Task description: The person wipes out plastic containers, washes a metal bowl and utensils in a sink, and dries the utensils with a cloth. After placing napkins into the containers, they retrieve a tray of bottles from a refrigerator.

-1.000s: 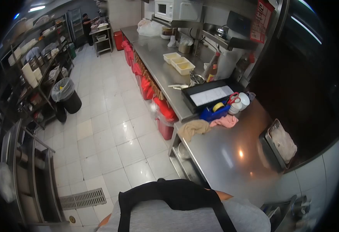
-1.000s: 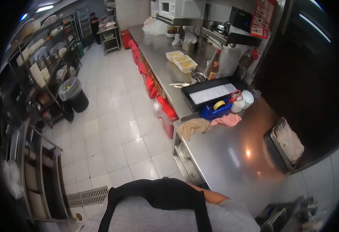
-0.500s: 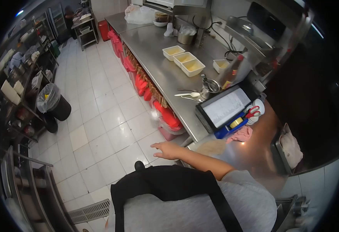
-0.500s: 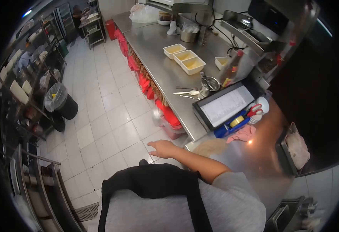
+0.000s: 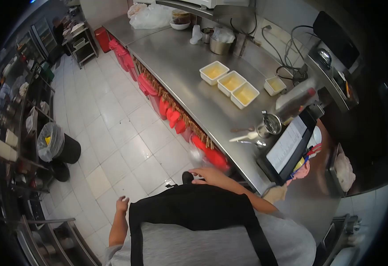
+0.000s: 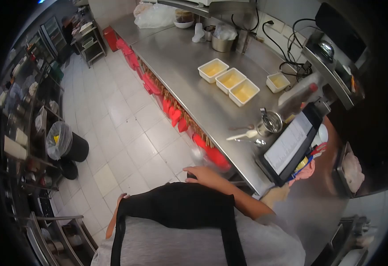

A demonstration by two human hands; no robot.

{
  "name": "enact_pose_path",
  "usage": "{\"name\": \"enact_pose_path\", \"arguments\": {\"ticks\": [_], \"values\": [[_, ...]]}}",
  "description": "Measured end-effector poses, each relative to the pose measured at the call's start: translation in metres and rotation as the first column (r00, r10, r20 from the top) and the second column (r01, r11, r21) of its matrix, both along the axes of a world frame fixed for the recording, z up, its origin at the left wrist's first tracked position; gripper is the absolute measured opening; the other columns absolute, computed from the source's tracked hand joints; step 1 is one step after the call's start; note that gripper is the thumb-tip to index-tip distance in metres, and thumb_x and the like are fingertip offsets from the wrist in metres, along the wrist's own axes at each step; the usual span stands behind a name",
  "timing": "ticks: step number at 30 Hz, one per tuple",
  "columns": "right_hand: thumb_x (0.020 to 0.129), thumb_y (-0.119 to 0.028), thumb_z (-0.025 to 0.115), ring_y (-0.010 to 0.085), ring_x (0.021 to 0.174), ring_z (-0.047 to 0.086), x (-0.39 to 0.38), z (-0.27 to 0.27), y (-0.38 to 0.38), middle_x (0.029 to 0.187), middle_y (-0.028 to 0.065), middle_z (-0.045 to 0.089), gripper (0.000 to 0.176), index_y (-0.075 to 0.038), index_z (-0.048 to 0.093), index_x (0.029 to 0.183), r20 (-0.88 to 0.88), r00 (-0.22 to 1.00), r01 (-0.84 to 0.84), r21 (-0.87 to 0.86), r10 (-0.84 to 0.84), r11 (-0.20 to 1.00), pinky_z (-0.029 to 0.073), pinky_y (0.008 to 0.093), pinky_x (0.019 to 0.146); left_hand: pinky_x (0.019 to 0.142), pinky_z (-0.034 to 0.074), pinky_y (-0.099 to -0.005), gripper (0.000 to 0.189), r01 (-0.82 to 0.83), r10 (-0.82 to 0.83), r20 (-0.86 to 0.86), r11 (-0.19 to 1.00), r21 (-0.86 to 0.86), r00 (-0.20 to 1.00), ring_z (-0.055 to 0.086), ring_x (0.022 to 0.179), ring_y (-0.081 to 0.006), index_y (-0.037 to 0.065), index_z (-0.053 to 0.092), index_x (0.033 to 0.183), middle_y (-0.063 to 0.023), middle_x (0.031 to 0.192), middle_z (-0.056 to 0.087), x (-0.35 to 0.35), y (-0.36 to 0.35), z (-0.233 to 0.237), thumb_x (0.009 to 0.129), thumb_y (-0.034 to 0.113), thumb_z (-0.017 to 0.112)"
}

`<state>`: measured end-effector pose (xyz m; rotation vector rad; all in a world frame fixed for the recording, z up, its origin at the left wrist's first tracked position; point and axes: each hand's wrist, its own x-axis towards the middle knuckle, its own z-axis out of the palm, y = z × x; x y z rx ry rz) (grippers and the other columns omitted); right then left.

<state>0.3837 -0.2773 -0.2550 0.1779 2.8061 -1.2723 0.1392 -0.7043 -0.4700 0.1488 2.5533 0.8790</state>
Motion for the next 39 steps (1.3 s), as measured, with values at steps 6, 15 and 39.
{"name": "enact_pose_path", "arguments": {"ticks": [6,15,39], "values": [[0.083,-0.029,0.064,0.0274,0.087,0.064,-0.062,-0.021,0.071,0.098,0.0134,0.064,0.042,-0.009,0.055,0.12,-0.113,0.994,0.007,0.056,-0.001,0.998,0.05,0.0339,0.077,0.06,0.048,-0.0333,0.016,0.368,-0.372,-0.023,0.925,-0.094,0.928,0.062,0.06,-0.0222,0.01,0.068,0.07,-0.0099,0.062,0.064,-0.096,0.12,-0.026,0.069,0.025,0.067],[0.075,-0.014,0.069,0.0244,0.095,0.059,-0.182,0.202,0.206,0.103,0.009,0.063,0.012,-0.007,0.064,0.084,-0.531,0.839,0.245,0.167,-0.122,0.955,0.046,0.0325,0.082,0.094,0.041,-0.0437,0.07,0.245,-0.182,-0.323,0.955,0.168,0.929,0.044,0.112,-0.0419,0.012,0.042,0.129,-0.0252,0.121,0.044,-0.126,0.201,-0.119,0.068,0.023,0.074],[0.085,-0.028,0.056,0.034,0.077,0.06,-0.546,0.534,0.452,0.084,0.0124,0.065,0.021,-0.009,0.064,0.089,-0.991,0.13,0.991,0.13,0.007,0.043,0.046,0.0403,0.068,0.088,0.046,-0.0395,0.067,0.299,-0.229,-0.221,0.876,0.378,0.948,0.046,0.112,-0.0352,0.005,0.039,0.131,-0.0202,0.126,0.039,-0.604,0.345,0.065,0.071,0.006,0.068]]}}
